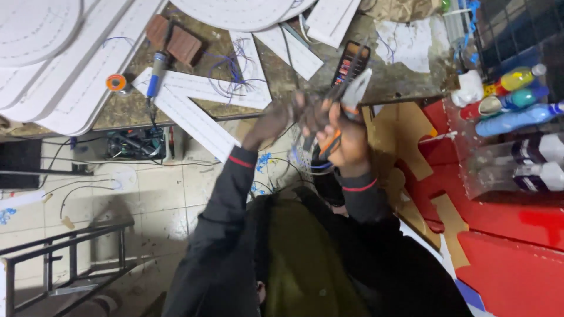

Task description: Preparing and connecting electrical wires to foam letters for sign assembly, including stripping insulation and twisting wires.

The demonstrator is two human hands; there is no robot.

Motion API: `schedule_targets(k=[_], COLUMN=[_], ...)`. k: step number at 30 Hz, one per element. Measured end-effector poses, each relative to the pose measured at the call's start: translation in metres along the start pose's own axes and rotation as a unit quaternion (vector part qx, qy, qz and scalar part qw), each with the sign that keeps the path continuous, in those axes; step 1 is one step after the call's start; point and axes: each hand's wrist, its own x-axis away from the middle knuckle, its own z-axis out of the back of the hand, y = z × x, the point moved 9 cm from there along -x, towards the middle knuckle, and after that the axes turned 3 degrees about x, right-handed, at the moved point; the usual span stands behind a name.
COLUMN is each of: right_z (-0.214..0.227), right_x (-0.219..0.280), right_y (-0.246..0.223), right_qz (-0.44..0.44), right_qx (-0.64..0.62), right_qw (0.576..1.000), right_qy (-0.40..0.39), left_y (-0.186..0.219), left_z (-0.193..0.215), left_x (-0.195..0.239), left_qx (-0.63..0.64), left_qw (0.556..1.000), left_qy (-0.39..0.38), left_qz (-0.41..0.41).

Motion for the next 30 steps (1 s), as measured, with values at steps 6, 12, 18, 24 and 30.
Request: schedule_targets(k=[6, 12, 18, 24, 30], right_z=[0.069, 0.139, 0.212, 0.200, 0.143], right_x=[-0.017, -0.021, -0.013, 0.022, 0.058], right_y=[-0.047, -0.048, -0.031, -0.034, -0.040], right_qz=[0.083, 0.078, 0.112, 0.015, 0.010], right_qx=[0.027, 0.040, 0.122, 0.668, 0.709], right_qw=[0.992, 0.989, 0.966, 0.722, 0.660], right_qy=[0.094, 0.122, 0.199, 0.181, 0.248], left_y=[-0.018, -0.029, -0.023, -0.037, -0.045], left_z=[-0.101, -0.062, -0.052, -0.049, -0.052], left_x=[0.105, 0.099, 0.098, 0.087, 0.089], left_qx=[0.312, 0.279, 0.187, 0.099, 0.038], left_qw=[0.890, 0.930, 0.948, 0.980, 0.989], left_qy=[-0.278, -0.199, -0.198, -0.078, 0.028], left_qz=[0.184, 0.134, 0.167, 0.156, 0.138])
